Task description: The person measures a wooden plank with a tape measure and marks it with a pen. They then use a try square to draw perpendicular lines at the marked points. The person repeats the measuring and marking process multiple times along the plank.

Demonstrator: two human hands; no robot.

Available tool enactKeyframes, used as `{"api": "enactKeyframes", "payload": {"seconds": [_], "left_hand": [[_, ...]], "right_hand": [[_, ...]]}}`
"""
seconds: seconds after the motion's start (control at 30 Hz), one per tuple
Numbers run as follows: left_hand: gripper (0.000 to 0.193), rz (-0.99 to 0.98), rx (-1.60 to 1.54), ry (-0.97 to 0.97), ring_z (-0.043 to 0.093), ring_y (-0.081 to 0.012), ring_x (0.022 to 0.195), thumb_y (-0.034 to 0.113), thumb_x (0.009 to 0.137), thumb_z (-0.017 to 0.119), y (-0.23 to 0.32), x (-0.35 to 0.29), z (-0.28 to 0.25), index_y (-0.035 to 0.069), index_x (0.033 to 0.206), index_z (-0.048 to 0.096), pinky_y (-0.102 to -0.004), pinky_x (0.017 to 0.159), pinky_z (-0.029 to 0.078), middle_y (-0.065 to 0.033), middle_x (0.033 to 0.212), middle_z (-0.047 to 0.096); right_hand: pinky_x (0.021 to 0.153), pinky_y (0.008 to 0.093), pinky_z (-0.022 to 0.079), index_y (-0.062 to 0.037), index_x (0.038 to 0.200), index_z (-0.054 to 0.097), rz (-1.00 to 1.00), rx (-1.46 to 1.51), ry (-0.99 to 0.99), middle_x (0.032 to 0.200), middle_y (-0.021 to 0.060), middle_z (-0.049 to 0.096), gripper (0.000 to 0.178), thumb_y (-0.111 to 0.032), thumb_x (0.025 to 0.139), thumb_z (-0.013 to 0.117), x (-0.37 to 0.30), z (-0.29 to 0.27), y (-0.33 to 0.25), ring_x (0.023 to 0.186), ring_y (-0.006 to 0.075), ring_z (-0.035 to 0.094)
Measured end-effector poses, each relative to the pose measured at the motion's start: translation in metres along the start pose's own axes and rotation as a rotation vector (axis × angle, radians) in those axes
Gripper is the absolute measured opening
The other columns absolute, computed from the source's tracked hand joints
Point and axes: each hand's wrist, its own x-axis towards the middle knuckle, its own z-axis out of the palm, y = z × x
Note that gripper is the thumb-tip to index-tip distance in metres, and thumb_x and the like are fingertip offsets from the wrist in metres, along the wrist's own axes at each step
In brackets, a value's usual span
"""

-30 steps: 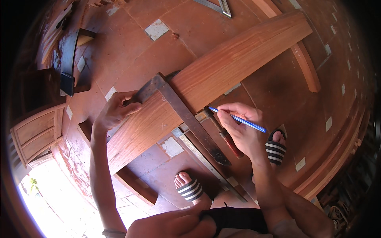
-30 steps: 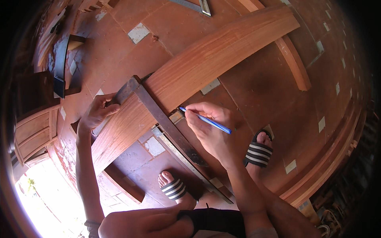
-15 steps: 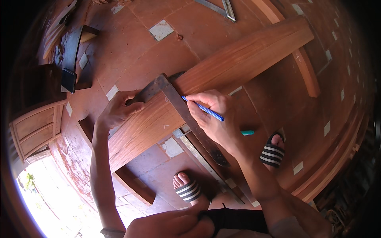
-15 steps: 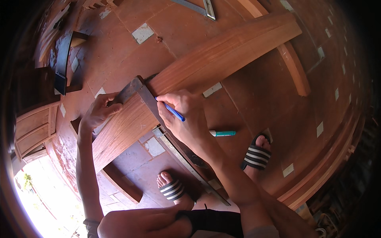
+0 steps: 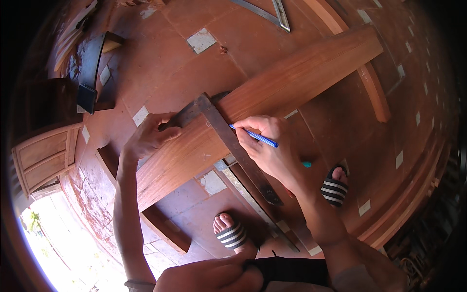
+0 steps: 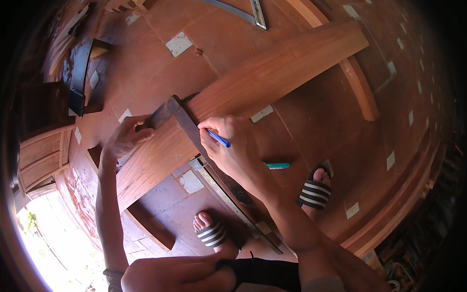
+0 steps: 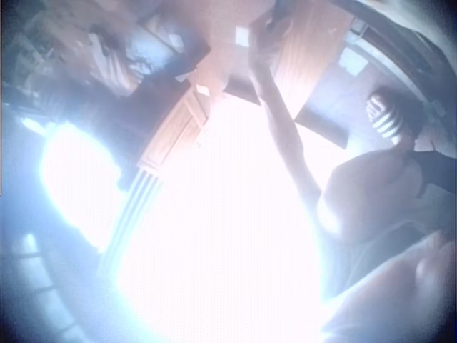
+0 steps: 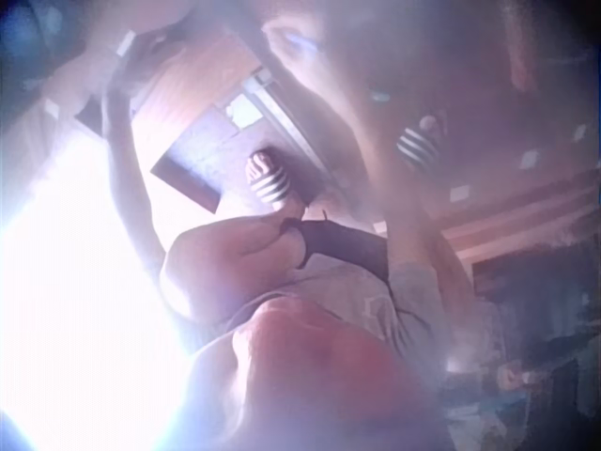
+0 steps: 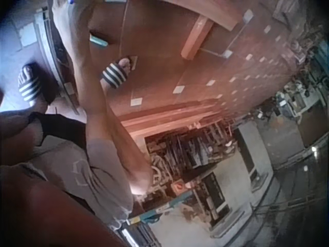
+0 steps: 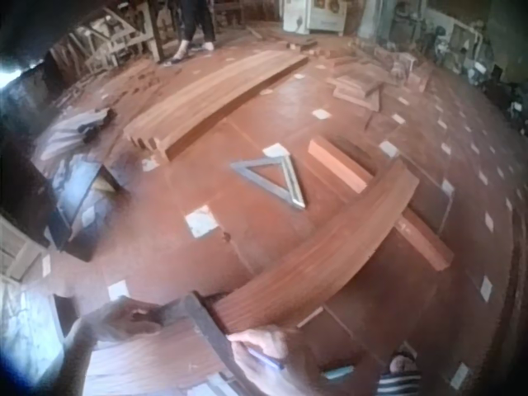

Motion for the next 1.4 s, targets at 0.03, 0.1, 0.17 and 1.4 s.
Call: {"api": "enactKeyframes", "payload": {"seconds": [0.03,0.1,0.17,1.4], "left_hand": [[0.052,-0.01,-0.017,0.011,0.061,-0.0096,0.111,0.031,0.099,0.082,0.0,-0.001,0.0,-0.008,0.133,0.072,-0.0315,0.105,0.047,-0.0042,0.117,0.077],[0.053,-0.026,-0.052,0.021,0.061,-0.0103,0.112,0.031,0.099,0.082,0.0,0.0,0.002,-0.008,0.133,0.072,-0.0322,0.106,0.047,-0.0052,0.118,0.077],[0.053,-0.012,-0.019,0.031,0.062,-0.0114,0.112,0.03,0.098,0.083,0.001,0.001,0.002,-0.008,0.133,0.072,-0.0323,0.107,0.046,-0.0064,0.119,0.077],[0.051,-0.447,0.564,0.74,0.07,-0.0302,0.116,0.029,0.069,0.088,-0.199,-0.094,0.01,0.014,0.117,0.08,-0.0513,0.101,0.054,-0.013,0.123,0.072]], "right_hand": [[0.064,0.0312,0.056,0.0017,0.104,0.08,0.051,-0.052,-0.041,0.082,0.0153,0.078,0.018,-0.015,0.098,0.077,0.0,0.0,0.0,0.071,0.019,0.076],[0.065,0.031,0.056,0.0024,0.104,0.08,0.016,0.027,-0.013,0.082,0.0153,0.078,0.017,-0.014,0.098,0.077,-0.001,0.0,-0.001,0.071,0.0182,0.076],[0.066,0.0307,0.057,0.0028,0.104,0.079,0.019,0.015,-0.016,0.083,0.0156,0.078,0.017,-0.013,0.098,0.076,-0.002,-0.001,0.0,0.073,0.018,0.077],[0.101,0.047,0.057,0.0012,0.125,0.077,-0.1,-0.753,0.158,0.114,0.0235,0.079,0.051,-0.027,0.083,0.087,0.139,-0.041,0.054,0.105,0.0398,0.077]]}}
